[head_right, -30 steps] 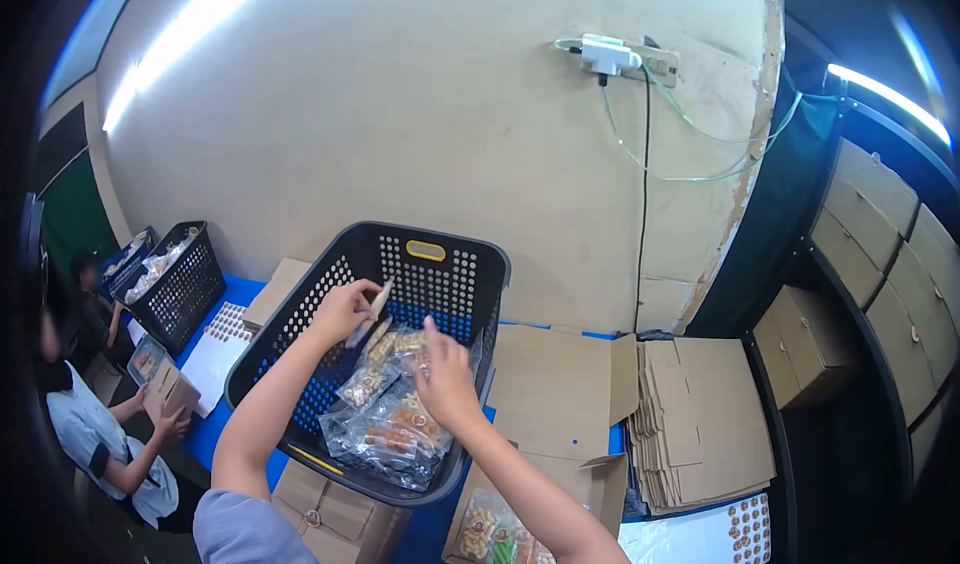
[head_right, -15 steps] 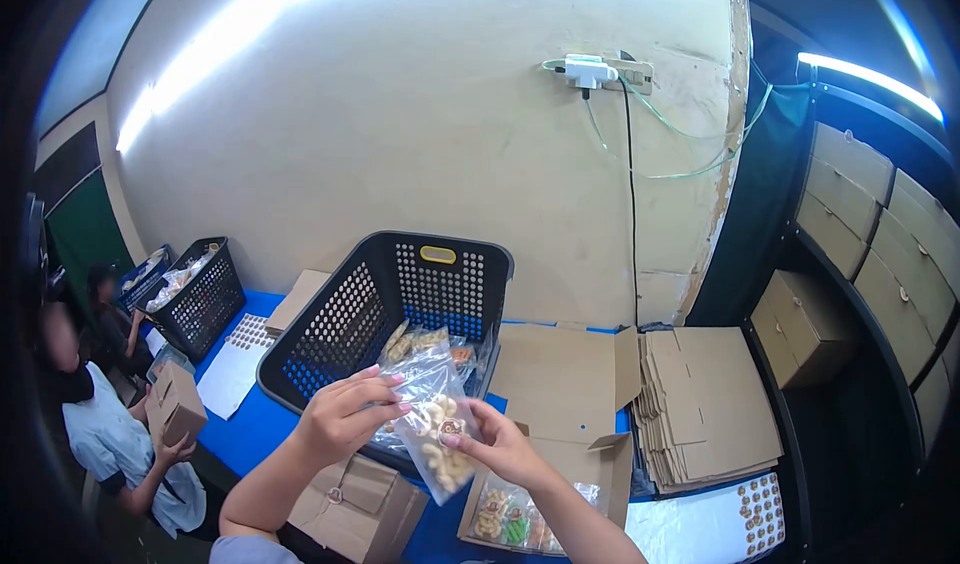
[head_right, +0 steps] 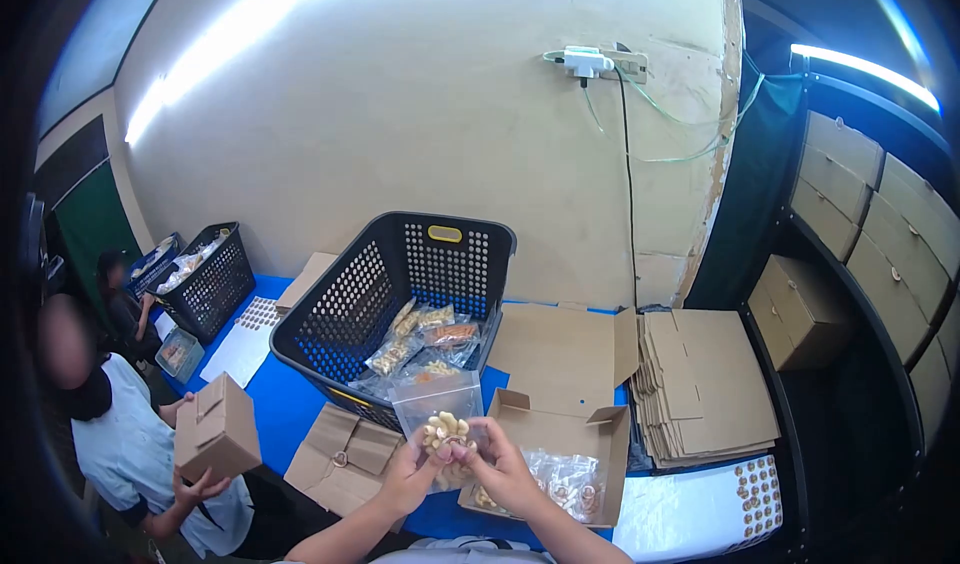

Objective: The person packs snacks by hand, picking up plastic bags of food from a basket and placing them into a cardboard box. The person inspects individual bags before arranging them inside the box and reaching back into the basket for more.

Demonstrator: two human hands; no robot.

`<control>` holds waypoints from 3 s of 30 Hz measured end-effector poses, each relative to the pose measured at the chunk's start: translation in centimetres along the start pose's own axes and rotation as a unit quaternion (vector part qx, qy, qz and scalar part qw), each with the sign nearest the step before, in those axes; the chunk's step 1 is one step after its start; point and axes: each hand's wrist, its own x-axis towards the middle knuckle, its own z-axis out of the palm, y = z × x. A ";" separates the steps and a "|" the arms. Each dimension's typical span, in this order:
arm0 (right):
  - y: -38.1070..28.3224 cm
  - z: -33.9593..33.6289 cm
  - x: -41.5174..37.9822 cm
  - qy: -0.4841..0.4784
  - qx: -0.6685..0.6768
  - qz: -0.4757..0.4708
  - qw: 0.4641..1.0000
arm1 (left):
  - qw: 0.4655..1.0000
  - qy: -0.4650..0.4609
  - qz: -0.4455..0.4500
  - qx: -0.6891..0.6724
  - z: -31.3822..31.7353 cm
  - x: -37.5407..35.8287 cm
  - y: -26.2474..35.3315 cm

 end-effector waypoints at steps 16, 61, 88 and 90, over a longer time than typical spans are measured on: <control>1.0 -4.0 -2.0 0.003 0.030 0.045 0.999 | 0.994 0.057 0.026 0.087 4.9 -0.4 -2.0; -1.1 -15.6 -10.1 0.264 0.056 -0.065 0.961 | 0.962 -0.134 0.067 0.226 17.0 0.5 -8.7; -2.8 -11.8 -8.6 0.343 -0.352 -0.155 0.857 | 1.000 -0.003 -0.017 -0.021 16.4 1.8 -7.2; -1.9 -14.2 -9.1 0.201 -0.357 -0.091 0.908 | 0.992 -0.019 0.075 0.103 15.5 2.0 -7.9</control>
